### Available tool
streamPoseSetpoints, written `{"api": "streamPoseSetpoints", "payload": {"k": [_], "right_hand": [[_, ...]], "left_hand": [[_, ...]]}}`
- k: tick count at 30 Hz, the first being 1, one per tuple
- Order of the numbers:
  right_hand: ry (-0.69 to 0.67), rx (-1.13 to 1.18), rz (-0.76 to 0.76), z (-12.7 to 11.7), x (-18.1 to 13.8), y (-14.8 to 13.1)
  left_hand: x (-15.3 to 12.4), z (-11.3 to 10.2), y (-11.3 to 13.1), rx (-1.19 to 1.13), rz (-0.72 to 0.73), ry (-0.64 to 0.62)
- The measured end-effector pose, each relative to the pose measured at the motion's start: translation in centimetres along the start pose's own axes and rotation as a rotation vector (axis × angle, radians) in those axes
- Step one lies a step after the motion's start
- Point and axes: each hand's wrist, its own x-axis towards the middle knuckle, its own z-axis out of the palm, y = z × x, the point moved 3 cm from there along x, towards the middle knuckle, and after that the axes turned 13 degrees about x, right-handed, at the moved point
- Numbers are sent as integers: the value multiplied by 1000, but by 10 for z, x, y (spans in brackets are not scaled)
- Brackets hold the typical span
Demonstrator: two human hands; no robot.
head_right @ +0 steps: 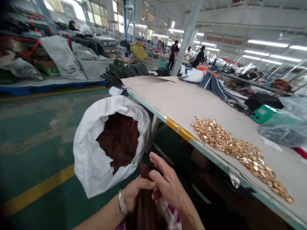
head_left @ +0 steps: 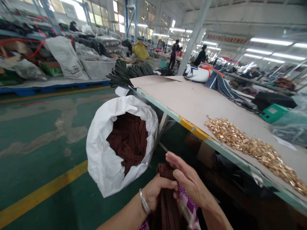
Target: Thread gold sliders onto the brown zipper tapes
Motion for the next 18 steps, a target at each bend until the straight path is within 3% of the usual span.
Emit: {"api": "streamPoseSetpoints", "payload": {"k": [2, 7, 12, 15, 18], "right_hand": [[73, 202, 74, 1, -5, 12], [-69, 503, 246, 29, -5, 38], [-70, 511, 305, 43, 9, 64], [29, 583, 323, 40, 13, 75], [210, 648, 382, 31, 10, 82]], "left_hand": [[1, -2, 11, -17, 68, 66], [4, -9, 44, 3, 188, 194], [6, -23, 64, 175, 224, 307], [14, -38, 70, 269, 215, 334], [27, -74, 82, 358, 223, 511]]}}
